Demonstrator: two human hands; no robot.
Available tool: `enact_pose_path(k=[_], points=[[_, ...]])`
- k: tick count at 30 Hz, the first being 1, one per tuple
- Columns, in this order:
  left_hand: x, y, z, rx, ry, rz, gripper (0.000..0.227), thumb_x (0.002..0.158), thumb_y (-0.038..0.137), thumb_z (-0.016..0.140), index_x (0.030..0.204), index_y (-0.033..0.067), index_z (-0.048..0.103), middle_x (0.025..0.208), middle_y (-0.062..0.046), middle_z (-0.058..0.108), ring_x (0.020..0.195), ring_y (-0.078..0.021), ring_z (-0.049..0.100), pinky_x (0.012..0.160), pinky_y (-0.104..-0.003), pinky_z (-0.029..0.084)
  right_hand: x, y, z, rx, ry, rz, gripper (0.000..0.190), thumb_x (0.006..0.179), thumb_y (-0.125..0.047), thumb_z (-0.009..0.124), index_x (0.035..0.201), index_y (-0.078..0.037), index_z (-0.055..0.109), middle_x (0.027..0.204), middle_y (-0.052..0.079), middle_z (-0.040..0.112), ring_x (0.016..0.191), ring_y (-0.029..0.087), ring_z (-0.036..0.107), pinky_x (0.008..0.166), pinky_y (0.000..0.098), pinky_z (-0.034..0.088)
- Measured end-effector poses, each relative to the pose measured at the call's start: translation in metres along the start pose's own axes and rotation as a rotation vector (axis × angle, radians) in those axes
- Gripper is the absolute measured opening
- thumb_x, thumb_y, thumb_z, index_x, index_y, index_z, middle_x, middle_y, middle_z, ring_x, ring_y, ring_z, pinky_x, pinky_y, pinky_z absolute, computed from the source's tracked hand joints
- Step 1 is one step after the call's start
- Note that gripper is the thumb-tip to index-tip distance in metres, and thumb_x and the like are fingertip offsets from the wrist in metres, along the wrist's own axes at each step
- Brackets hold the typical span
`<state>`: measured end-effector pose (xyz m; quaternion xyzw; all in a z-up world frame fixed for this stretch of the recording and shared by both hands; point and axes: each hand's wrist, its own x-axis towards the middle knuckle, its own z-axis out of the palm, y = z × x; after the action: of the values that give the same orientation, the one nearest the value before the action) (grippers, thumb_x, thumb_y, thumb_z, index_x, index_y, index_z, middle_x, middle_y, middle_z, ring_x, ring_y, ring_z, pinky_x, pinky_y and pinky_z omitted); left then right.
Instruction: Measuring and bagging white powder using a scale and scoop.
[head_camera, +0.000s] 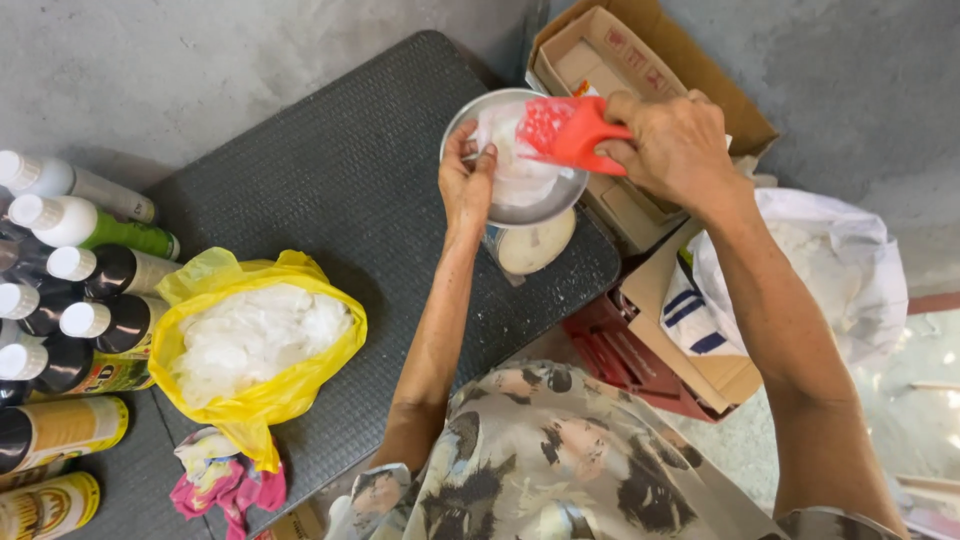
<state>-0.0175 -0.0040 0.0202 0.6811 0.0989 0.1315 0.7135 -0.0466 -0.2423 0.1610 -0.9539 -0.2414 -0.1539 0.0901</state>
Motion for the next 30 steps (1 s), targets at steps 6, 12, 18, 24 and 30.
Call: enact_pose_path(k=[6,12,18,24,30], points=[[-0.011,0.003,0.003,-0.013,0.089,0.062,0.055,0.094,0.007,0.066,0.146,0.0095,0.05,0.129,-0.012,0.06,0.104,-0.0205,0.058,0.091,-0.035,0.053,-0.03,0.024,0.013,0.323,0.233,0.127,0.033,0.083,-0.016,0.09,0.108,-0.004,0.072,0.095,0.016,0.075,0.082,0.025,0.073,0.075,0.0405,0.055],[-0.056,0.023,0.018,0.206,0.285,0.314,0.057,0.094,0.005,0.066,0.149,0.0075,0.048,0.142,-0.015,0.047,0.124,-0.0261,0.055,0.099,-0.039,0.047,-0.082,0.067,-0.002,0.63,0.328,0.215,0.026,0.093,-0.006,0.089,0.102,-0.001,0.065,0.087,0.006,0.067,0.08,0.009,0.055,0.072,0.027,0.049],[-0.111,0.017,0.076,0.251,0.23,0.636,0.05,0.104,0.004,0.06,0.152,0.0102,0.047,0.151,-0.013,0.047,0.141,-0.0292,0.05,0.12,-0.043,0.042,-0.179,0.12,-0.048,0.663,0.337,0.362,0.02,0.099,-0.006,0.086,0.102,0.0,0.067,0.089,0.003,0.069,0.085,0.006,0.059,0.073,0.0244,0.05],[-0.16,-0.044,0.161,0.027,-0.116,0.377,0.045,0.096,-0.001,0.063,0.14,0.0052,0.057,0.133,-0.011,0.057,0.117,-0.0232,0.059,0.105,-0.039,0.05,-0.289,0.174,-0.078,0.386,0.243,0.639,0.019,0.098,-0.013,0.085,0.109,-0.004,0.072,0.091,0.009,0.074,0.077,0.014,0.07,0.065,0.0319,0.057],[-0.217,-0.078,0.209,0.081,-0.35,0.099,0.042,0.092,-0.002,0.062,0.133,0.0063,0.06,0.12,-0.008,0.054,0.1,-0.0161,0.057,0.079,-0.029,0.052,-0.398,0.243,0.055,0.469,0.275,0.744,0.02,0.095,-0.015,0.08,0.106,-0.001,0.072,0.087,0.016,0.072,0.079,0.018,0.067,0.07,0.0342,0.054]])
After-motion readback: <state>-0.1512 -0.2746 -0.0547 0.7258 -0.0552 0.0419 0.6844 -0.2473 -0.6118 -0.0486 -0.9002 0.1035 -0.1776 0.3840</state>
